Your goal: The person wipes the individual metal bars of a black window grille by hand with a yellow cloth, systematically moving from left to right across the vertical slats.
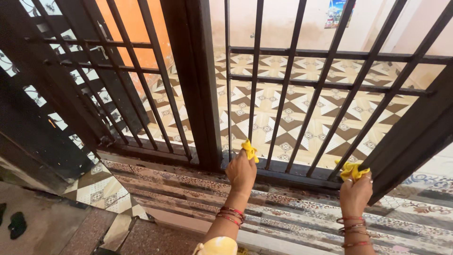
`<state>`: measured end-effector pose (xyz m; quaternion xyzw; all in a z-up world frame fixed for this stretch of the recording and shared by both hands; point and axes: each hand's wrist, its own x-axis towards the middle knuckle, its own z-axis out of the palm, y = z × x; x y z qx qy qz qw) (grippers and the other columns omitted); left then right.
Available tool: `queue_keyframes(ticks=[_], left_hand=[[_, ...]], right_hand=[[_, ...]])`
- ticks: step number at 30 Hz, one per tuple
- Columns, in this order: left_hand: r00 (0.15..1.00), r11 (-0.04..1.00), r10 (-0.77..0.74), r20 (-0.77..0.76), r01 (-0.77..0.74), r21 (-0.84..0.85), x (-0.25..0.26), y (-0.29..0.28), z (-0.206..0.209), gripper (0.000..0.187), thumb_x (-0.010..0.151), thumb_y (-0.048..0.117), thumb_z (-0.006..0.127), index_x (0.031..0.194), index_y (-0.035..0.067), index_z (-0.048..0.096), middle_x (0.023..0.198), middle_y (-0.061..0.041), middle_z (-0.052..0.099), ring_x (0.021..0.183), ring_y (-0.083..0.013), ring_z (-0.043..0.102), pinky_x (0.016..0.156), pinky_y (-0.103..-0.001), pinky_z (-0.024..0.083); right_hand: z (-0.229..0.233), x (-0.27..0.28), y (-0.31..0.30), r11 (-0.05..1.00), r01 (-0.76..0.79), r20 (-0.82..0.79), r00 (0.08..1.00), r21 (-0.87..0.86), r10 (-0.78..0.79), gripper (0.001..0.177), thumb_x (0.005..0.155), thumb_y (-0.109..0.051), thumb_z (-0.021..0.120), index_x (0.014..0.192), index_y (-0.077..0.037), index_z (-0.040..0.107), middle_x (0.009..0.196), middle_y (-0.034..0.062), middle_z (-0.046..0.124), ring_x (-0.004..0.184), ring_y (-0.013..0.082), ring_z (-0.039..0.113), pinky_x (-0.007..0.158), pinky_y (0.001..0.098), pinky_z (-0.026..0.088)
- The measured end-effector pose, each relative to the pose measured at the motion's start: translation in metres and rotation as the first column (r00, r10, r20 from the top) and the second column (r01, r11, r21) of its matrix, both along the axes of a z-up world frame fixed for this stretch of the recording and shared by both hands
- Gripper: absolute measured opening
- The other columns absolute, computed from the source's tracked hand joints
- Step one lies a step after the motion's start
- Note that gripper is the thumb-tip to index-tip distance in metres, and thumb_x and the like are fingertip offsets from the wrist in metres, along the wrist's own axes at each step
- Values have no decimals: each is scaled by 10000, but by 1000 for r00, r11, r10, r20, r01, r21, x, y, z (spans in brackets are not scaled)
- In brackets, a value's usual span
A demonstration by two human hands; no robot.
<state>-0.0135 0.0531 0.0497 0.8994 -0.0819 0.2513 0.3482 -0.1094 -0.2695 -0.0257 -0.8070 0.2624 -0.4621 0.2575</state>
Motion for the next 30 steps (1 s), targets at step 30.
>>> queue_keyframes(ticks=[30], left_hand=[[971, 972, -230, 58, 233, -40, -14, -46, 8, 217, 854, 109, 710, 1048, 36, 643, 927, -169, 717, 944, -386, 678, 840, -509, 532]], right_hand=[[36, 10, 71, 988, -150, 22, 989, 31, 150, 224, 1007, -109, 565, 1106, 84, 512, 857, 319, 674, 826, 501, 672, 721, 540, 517]])
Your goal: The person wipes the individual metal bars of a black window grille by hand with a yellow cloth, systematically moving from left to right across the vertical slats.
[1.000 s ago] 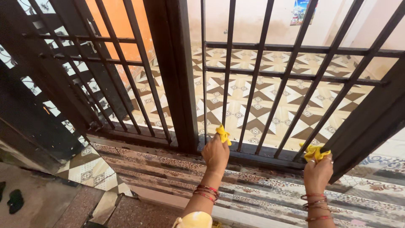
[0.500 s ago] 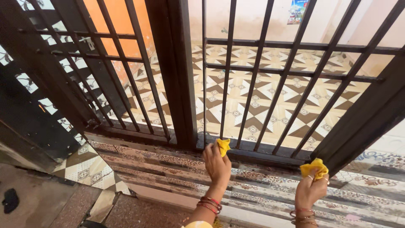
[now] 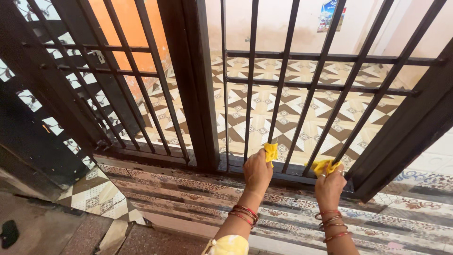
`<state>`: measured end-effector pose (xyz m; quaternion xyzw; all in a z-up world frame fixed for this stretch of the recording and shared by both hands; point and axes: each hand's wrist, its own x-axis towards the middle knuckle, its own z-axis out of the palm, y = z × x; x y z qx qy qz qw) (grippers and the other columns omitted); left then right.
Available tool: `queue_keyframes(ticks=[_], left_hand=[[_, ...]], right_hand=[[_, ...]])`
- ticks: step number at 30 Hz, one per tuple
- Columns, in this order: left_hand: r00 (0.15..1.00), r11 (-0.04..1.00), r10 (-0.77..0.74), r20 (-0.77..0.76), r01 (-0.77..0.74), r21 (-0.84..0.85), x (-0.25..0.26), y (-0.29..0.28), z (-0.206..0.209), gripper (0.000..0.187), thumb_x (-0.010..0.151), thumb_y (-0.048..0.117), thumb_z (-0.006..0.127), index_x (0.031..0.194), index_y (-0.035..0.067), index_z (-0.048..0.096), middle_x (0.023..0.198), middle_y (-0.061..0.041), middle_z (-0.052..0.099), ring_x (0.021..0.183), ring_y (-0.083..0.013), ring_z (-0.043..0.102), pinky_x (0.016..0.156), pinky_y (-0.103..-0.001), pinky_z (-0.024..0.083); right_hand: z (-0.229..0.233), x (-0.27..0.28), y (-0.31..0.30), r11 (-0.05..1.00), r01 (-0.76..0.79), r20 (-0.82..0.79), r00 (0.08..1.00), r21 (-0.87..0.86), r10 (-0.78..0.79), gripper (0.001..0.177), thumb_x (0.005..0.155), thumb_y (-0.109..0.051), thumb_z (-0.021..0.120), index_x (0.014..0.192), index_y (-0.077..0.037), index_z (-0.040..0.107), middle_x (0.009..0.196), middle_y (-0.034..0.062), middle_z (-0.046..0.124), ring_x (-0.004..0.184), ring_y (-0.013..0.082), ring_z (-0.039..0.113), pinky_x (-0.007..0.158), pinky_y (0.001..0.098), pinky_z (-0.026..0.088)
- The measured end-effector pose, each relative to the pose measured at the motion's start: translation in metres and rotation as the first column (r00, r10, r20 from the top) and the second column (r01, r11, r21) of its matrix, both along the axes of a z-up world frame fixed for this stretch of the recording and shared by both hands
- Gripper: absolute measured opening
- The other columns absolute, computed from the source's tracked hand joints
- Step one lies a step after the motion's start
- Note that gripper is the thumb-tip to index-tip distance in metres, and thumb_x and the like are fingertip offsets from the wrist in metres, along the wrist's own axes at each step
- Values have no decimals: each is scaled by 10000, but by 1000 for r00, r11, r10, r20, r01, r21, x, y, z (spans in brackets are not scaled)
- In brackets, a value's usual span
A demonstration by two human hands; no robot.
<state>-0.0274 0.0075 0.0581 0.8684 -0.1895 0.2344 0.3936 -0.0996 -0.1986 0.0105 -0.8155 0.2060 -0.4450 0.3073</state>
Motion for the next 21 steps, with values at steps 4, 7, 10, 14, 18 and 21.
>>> queue_keyframes(ticks=[4, 7, 10, 14, 18, 21], left_hand=[[993, 997, 2, -114, 8, 82, 1, 4, -6, 182, 871, 123, 715, 1019, 50, 639, 949, -165, 721, 926, -393, 686, 825, -514, 535], [987, 996, -1, -164, 16, 91, -3, 8, -14, 191, 870, 136, 719, 1022, 56, 635, 953, -155, 723, 919, -389, 689, 811, -517, 535], [986, 993, 9, -168, 11, 117, 0, 7, -23, 182, 878, 140, 716, 1026, 65, 640, 958, -149, 727, 927, -384, 692, 810, -515, 538], [991, 993, -22, -131, 37, 108, -4, 13, -39, 240, 896, 116, 717, 1125, 80, 655, 969, -149, 735, 921, -377, 700, 805, -507, 548], [986, 993, -4, -169, 24, 119, -12, 18, -44, 483, 832, 40, 743, 1289, 26, 589, 1026, -156, 729, 928, -321, 730, 857, -439, 586], [968, 998, 52, 247, -46, -33, -15, 19, -42, 483, 860, -59, 709, 1331, -19, 612, 1239, -197, 697, 1123, -328, 670, 914, -416, 567]], right_hand=[[-20, 0, -5, 997, 27, -56, 998, -75, -32, 224, 1042, -110, 596, 1097, 84, 496, 829, 338, 658, 796, 554, 620, 730, 610, 464], [-15, -7, -4, 1000, -11, -56, 998, -14, 10, 219, 1055, -120, 593, 1113, 74, 510, 881, 338, 661, 839, 550, 632, 718, 600, 475], [-8, -22, 4, 994, -84, -2, 996, -63, 84, 285, 982, -39, 602, 1228, 76, 513, 976, 341, 670, 902, 544, 626, 758, 594, 476], [-11, -45, 20, 989, -123, 46, 991, -77, 127, 557, 813, 111, 550, 1365, 51, 503, 1130, 321, 648, 1004, 510, 633, 863, 544, 510], [-13, -51, 34, 995, -13, 90, 996, -102, 22, 525, 797, 135, 543, 1309, 17, 544, 1215, 296, 627, 1087, 489, 628, 948, 503, 514], [9, -40, 43, 963, -62, 175, 978, -263, 111, 492, 801, 105, 525, 1286, 30, 562, 1234, 293, 623, 1131, 487, 614, 979, 498, 505]])
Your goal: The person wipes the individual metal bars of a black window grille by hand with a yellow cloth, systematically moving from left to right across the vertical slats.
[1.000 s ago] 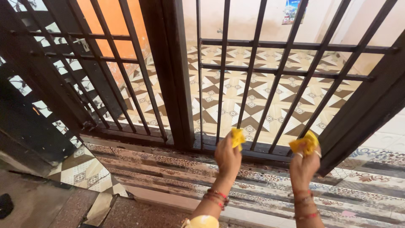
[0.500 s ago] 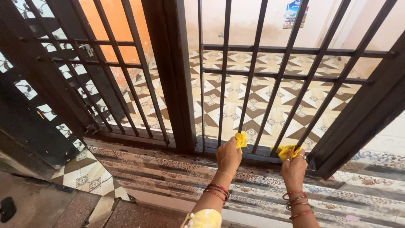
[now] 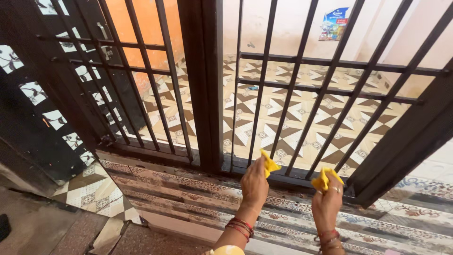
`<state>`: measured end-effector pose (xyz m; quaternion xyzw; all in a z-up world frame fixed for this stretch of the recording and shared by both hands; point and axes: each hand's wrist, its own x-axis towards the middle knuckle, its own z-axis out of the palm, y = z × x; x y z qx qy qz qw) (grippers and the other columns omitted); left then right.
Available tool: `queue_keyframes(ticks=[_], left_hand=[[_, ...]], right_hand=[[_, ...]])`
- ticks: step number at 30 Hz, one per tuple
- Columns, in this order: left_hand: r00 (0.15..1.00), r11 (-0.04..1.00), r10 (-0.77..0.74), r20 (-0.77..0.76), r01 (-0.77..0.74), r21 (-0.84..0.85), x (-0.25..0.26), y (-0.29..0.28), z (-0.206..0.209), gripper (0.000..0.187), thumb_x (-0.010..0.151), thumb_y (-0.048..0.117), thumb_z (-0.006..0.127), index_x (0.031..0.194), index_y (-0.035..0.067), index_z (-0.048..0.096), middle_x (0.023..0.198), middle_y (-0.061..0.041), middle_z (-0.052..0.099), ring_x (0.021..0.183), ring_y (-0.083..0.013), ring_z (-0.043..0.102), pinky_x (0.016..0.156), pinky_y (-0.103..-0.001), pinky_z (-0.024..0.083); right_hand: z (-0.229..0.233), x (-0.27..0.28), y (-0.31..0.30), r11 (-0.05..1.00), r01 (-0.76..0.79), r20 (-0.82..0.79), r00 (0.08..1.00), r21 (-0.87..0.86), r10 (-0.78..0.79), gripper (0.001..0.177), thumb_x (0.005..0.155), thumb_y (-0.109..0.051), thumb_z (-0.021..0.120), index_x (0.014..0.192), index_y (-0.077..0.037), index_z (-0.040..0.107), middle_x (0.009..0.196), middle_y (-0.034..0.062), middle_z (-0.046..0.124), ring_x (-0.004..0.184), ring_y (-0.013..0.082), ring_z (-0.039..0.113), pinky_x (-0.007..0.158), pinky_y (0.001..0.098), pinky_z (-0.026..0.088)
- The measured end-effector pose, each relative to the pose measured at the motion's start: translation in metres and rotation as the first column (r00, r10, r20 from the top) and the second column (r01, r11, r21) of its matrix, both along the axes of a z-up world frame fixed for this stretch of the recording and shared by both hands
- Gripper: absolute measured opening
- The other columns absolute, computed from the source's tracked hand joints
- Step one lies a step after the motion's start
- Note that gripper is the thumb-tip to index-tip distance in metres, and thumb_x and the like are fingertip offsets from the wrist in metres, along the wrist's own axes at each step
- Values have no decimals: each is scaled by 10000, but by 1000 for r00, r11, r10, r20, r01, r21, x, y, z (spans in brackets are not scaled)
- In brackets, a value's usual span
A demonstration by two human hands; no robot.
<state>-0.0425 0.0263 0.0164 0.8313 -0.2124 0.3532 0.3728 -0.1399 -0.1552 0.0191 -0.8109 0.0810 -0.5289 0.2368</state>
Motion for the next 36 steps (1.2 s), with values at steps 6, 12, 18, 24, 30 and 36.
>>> queue_keyframes(ticks=[6, 12, 18, 24, 30, 36], left_hand=[[992, 779, 121, 35, -117, 616, 10, -2, -14, 453, 918, 72, 616, 1314, -144, 573, 1366, -257, 609, 1283, -343, 544, 1103, -419, 446], [989, 774, 144, -22, -99, 626, 30, -15, -39, 488, 936, 97, 554, 1354, -154, 560, 1376, -288, 584, 1286, -383, 530, 1057, -440, 446], [995, 788, 84, 47, -95, 608, 26, -4, -43, 485, 948, 74, 528, 1375, -156, 532, 1421, -297, 549, 1357, -404, 506, 1148, -450, 399], [999, 839, -9, 53, -22, 544, 10, 15, -36, 524, 893, 24, 527, 1383, -162, 501, 1436, -325, 544, 1393, -412, 483, 1179, -439, 371], [998, 722, 54, 9, -45, 691, 31, -4, -47, 456, 981, 79, 521, 1344, -194, 558, 1355, -340, 611, 1306, -417, 583, 1158, -447, 424], [988, 640, 75, -137, 57, 766, 44, -33, -49, 448, 967, 227, 512, 1248, -89, 660, 1318, -349, 613, 1270, -474, 586, 1090, -586, 415]], right_hand=[[13, 46, 8, 980, -17, -234, 970, 199, 64, 203, 1008, -45, 562, 1193, 31, 599, 1069, 261, 655, 1009, 469, 605, 860, 537, 484], [-33, 52, 0, 999, 14, -234, 972, 46, -3, 160, 905, 9, 609, 1063, 33, 595, 1116, 245, 654, 1050, 458, 588, 893, 528, 488], [-43, 27, 11, 998, -32, -142, 989, 62, 40, 523, 767, 147, 546, 1275, 33, 591, 1223, 229, 625, 1184, 430, 576, 1018, 500, 477], [-72, -2, 19, 1000, 19, -232, 972, -24, -24, 624, 770, 142, 536, 1356, -69, 570, 1342, 226, 579, 1290, 391, 547, 1109, 475, 464], [-66, 30, 41, 883, -55, -497, 842, -466, -210, 645, 803, -36, 561, 1444, -83, 510, 1464, 194, 514, 1447, 333, 425, 1246, 500, 253], [-69, 73, 95, 831, -439, -486, 839, -341, 243, 677, 842, -232, 614, 1461, -15, 447, 1517, 221, 432, 1438, 376, 342, 1197, 517, 199]])
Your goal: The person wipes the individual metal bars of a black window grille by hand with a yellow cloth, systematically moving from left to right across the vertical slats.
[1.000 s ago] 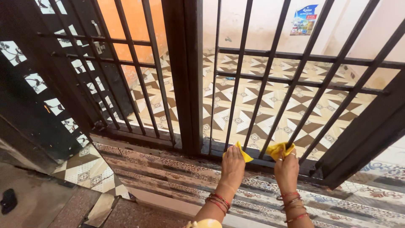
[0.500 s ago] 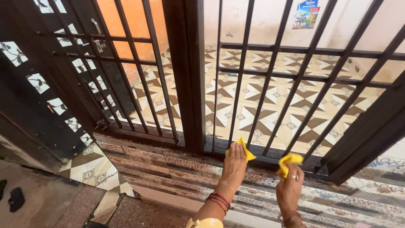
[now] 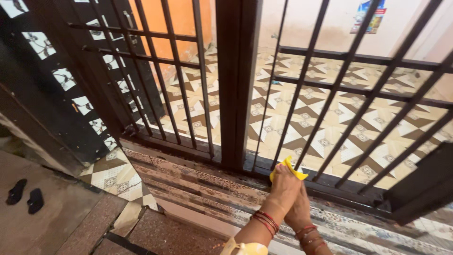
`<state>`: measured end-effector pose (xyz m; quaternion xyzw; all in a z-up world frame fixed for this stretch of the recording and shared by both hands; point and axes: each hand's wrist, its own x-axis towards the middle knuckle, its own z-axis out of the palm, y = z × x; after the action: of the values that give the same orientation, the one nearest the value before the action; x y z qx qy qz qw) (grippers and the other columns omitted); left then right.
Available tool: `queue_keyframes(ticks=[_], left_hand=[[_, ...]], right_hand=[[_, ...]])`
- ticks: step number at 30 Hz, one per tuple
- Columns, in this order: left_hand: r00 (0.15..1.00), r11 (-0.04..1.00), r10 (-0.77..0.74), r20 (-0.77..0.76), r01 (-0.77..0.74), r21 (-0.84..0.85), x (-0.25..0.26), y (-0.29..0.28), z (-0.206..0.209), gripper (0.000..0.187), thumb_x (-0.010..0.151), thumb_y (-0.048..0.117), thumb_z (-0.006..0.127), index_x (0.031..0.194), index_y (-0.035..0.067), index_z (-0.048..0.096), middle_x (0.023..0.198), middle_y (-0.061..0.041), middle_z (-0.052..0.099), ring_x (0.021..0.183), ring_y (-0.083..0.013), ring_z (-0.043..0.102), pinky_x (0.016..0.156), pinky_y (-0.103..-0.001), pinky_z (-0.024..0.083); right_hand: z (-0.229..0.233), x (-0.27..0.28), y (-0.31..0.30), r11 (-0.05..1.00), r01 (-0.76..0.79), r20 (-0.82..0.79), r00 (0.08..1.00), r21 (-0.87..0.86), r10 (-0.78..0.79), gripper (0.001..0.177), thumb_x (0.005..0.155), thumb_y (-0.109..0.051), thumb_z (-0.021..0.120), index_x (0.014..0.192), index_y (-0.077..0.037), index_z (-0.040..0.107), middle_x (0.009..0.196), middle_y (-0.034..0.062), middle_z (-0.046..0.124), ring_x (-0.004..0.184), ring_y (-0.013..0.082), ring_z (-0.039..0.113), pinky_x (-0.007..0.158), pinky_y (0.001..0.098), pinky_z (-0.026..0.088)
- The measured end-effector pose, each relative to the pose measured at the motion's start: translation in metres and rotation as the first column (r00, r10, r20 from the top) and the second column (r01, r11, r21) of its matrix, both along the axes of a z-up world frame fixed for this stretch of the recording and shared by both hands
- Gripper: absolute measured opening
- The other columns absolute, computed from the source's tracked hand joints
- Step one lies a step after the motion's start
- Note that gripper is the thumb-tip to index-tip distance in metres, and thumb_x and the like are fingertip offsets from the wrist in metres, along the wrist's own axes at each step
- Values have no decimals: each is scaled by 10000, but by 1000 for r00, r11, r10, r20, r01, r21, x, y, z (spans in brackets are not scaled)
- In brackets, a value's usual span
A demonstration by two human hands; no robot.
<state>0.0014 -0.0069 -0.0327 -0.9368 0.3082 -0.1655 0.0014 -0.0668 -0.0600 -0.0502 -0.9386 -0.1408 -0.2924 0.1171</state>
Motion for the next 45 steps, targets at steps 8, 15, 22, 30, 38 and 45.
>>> queue_keyframes(ticks=[8, 15, 22, 30, 38, 45], left_hand=[[977, 996, 55, 205, -68, 59, -12, 12, 14, 456, 918, 187, 571, 1271, -82, 677, 1322, -317, 643, 1270, -421, 613, 1051, -499, 467], [977, 998, 65, 204, -60, -29, -9, 12, 10, 409, 906, 125, 588, 1236, -90, 697, 1265, -296, 679, 1220, -395, 635, 1056, -456, 477], [965, 994, 94, 246, -76, -82, -2, 13, 2, 431, 820, 153, 594, 1167, -74, 710, 1217, -249, 684, 1128, -351, 636, 920, -419, 524], [991, 996, 63, 114, -70, 51, -12, 15, 26, 326, 932, 140, 573, 1134, -84, 695, 1160, -233, 680, 1122, -346, 607, 960, -434, 510], [968, 994, 108, 226, -99, -50, -9, 17, 15, 427, 895, 86, 573, 1247, -152, 615, 1139, -266, 674, 1077, -353, 608, 860, -370, 543], [997, 980, 72, 35, -64, -189, -8, 18, 23, 318, 909, 36, 570, 1165, -140, 636, 1138, -283, 664, 1094, -366, 615, 845, -401, 572]], right_hand=[[-60, 74, 61, 970, 188, -115, 972, -151, -206, 711, 871, -325, 669, 1511, -185, 390, 1566, 133, 363, 1432, 409, 308, 1210, 520, 218], [-61, 92, 71, 988, 135, -99, 985, -76, -143, 819, 815, -399, 705, 1478, -26, 403, 1579, 202, 309, 1493, 430, 222, 1209, 562, 172], [8, 42, 41, 984, 170, -194, 968, 47, -158, 650, 772, -437, 725, 1320, -129, 562, 1495, 180, 455, 1404, 378, 350, 1221, 492, 213], [12, -32, -81, 940, 339, -99, 934, -48, -342, 449, 888, -302, 635, 1243, -29, 608, 1220, 159, 624, 1200, 335, 549, 1113, 457, 396], [16, -81, -148, 865, 498, 86, 866, -63, -492, 458, 817, -83, 610, 1264, 14, 622, 1328, 196, 622, 1311, 361, 540, 1180, 445, 380], [-6, -128, -148, 624, 435, -6, 824, 649, -567, 359, 927, 47, 572, 1254, 20, 716, 1301, 207, 675, 1128, 318, 671, 979, 394, 533]])
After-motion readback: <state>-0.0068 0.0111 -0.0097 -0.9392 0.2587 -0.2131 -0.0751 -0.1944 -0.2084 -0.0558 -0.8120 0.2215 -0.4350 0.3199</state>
